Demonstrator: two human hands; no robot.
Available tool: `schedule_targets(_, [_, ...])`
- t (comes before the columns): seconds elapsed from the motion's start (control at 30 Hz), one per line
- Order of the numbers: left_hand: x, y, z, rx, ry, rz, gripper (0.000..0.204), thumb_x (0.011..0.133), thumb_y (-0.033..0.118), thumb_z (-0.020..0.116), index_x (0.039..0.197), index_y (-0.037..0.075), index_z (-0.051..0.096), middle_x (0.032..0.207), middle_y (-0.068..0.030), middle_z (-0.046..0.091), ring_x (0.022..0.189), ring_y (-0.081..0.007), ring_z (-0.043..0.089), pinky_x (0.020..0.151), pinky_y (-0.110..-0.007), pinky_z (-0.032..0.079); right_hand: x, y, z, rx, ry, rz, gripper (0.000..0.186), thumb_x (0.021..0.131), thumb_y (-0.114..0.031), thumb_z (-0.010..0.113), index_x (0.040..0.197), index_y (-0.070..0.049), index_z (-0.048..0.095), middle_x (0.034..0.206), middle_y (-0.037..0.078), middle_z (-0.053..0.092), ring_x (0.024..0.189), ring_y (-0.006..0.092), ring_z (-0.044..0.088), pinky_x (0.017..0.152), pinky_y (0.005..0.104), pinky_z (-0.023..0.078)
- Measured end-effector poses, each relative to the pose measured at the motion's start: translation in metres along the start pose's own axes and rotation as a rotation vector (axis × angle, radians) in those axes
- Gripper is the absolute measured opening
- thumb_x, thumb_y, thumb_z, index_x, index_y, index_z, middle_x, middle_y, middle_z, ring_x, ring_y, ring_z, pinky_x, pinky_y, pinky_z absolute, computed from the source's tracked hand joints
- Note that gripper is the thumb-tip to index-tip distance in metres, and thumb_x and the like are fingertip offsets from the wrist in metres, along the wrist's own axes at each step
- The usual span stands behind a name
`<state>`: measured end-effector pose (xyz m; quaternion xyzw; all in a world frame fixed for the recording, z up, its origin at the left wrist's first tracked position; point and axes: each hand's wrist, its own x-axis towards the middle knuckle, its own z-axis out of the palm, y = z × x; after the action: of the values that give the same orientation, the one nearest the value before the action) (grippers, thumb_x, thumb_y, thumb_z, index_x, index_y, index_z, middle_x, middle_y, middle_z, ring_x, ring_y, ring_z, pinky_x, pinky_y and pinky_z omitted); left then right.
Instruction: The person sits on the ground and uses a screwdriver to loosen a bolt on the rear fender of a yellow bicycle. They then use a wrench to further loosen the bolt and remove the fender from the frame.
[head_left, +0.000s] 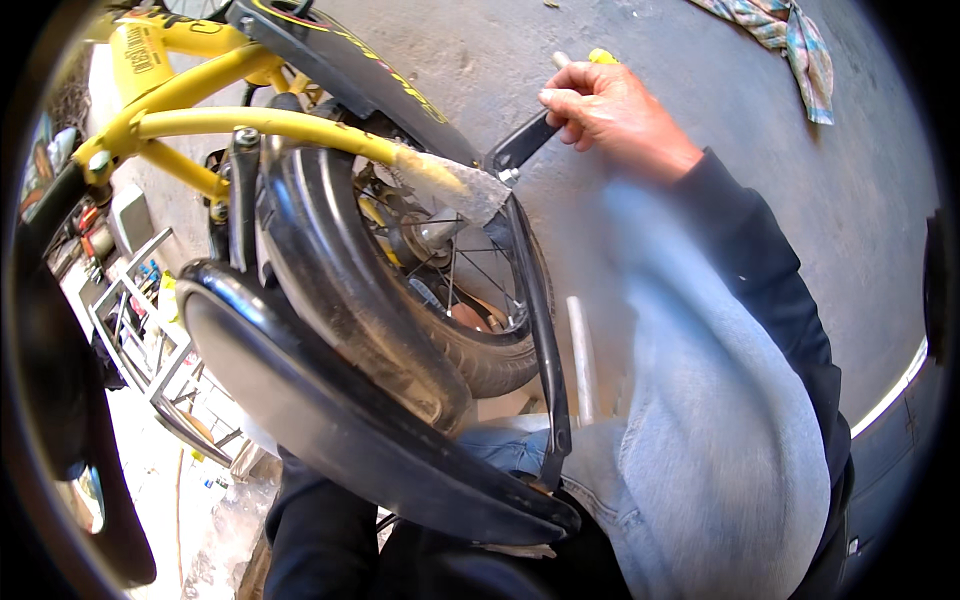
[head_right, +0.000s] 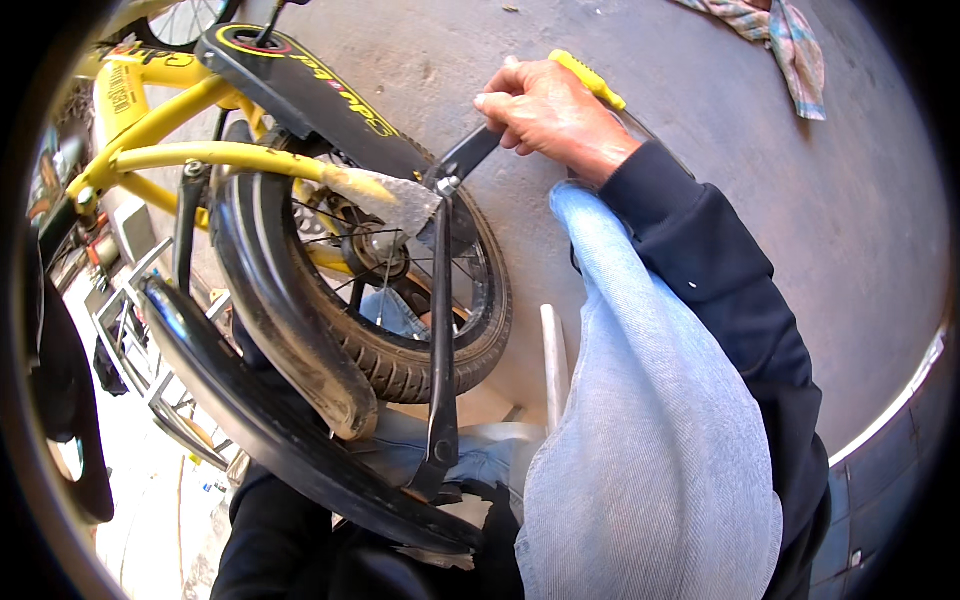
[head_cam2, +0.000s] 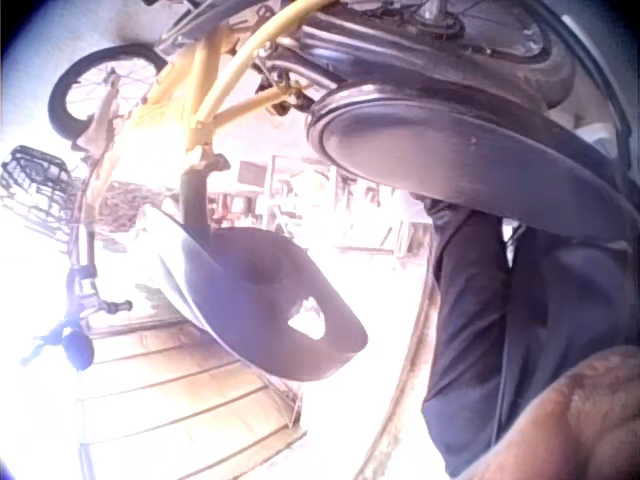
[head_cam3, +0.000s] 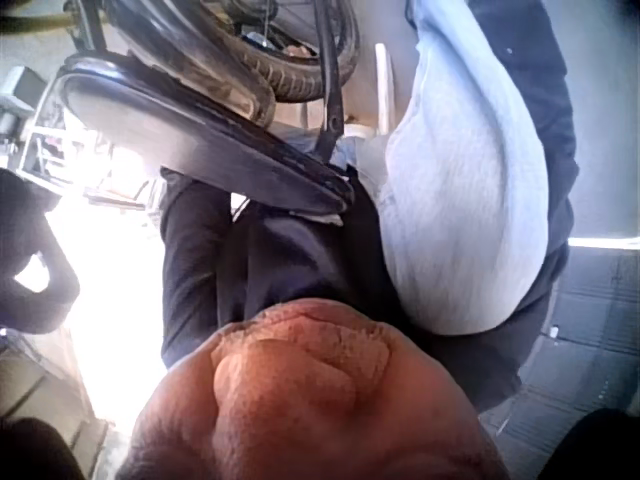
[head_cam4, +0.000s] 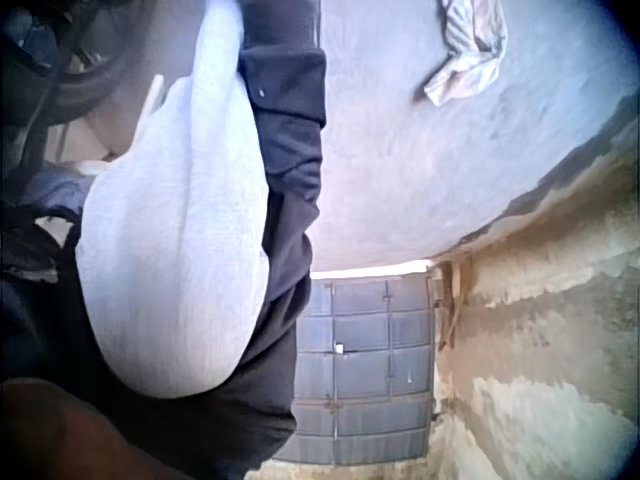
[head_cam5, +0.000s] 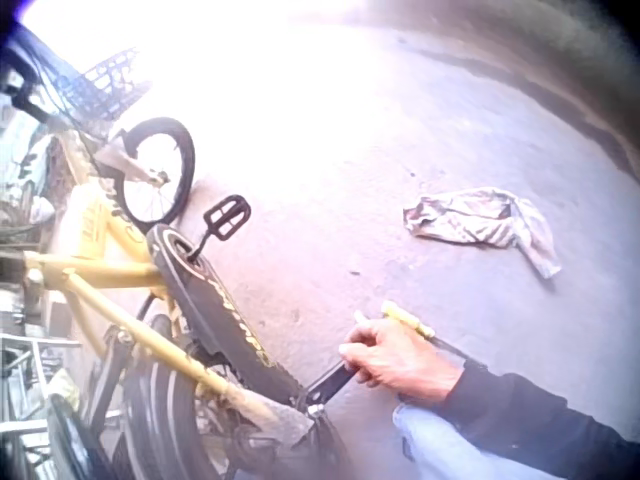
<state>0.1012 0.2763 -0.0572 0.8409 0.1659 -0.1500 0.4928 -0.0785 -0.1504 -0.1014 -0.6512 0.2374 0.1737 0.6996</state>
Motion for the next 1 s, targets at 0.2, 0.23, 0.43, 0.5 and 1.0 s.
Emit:
schedule_targets(0.2, [-0.045, 0.047, -0.061, -0.317, -0.1, -0.15, 0.024, 0.095, 0.016, 0.054, 0.105, -0.005, 0.06, 0.098, -0.0167, 0.069, 0.087, -0.0228, 0.068, 0.081, -0.033, 0.054, 0.001, -0.018, -0.006, 0.052, 0.054, -0.075, 0.026, 0.095, -0.025, 0.06, 0.102, -0.001, 0.066, 0.08, 0.003, 0.064, 0.066, 0.0074, 0.06, 0.061, 0.0215, 0.052])
schedule_targets(0.23, [-0.05, 0.051, -0.064, -0.401, -0.149, -0.186, 0.024, 0.095, 0.016, 0.054, 0.105, -0.005, 0.06, 0.098, -0.0168, 0.069, 0.087, -0.0228, 0.068, 0.081, -0.033, 0.054, -0.004, -0.016, -0.012, 0.045, 0.08, -0.073, 0.024, 0.095, -0.024, 0.06, 0.102, -0.001, 0.066, 0.08, 0.002, 0.064, 0.066, 0.0067, 0.06, 0.061, 0.0211, 0.053])
schedule_targets(0.43, [-0.128, 0.118, -0.063, -0.646, -0.053, -0.181, 0.024, 0.093, 0.012, 0.053, 0.109, -0.006, 0.059, 0.103, -0.0184, 0.069, 0.096, -0.0272, 0.068, 0.09, -0.039, 0.054, -0.003, -0.015, -0.008, 0.101, 0.024, -0.082, 0.023, 0.095, -0.023, 0.061, 0.101, -0.001, 0.066, 0.08, 0.003, 0.065, 0.065, 0.0068, 0.06, 0.061, 0.0215, 0.052])
schedule_targets(0.5, [-0.135, 0.133, -0.055, -0.737, -0.142, -0.162, 0.028, 0.094, 0.011, 0.053, 0.114, -0.008, 0.057, 0.108, -0.0197, 0.068, 0.102, -0.0289, 0.066, 0.095, -0.041, 0.052, -0.005, -0.021, -0.007, 0.108, 0.011, -0.09, 0.025, 0.095, -0.024, 0.062, 0.1, -0.001, 0.066, 0.08, 0.003, 0.065, 0.065, 0.0073, 0.06, 0.061, 0.0219, 0.052])
schedule_targets(1.0, [-0.123, 0.194, 0.013, -0.84, -0.694, -0.063, 0.037, 0.099, 0.005, 0.045, 0.131, -0.014, 0.044, 0.135, -0.0268, 0.051, 0.123, -0.0317, 0.055, 0.105, -0.041, 0.049, -0.016, -0.119, 0.026, 0.173, -0.314, -0.44, 0.037, 0.095, -0.036, 0.063, 0.105, 0.0, 0.067, 0.08, 0.003, 0.064, 0.067, 0.0064, 0.061, 0.06, 0.0197, 0.052])
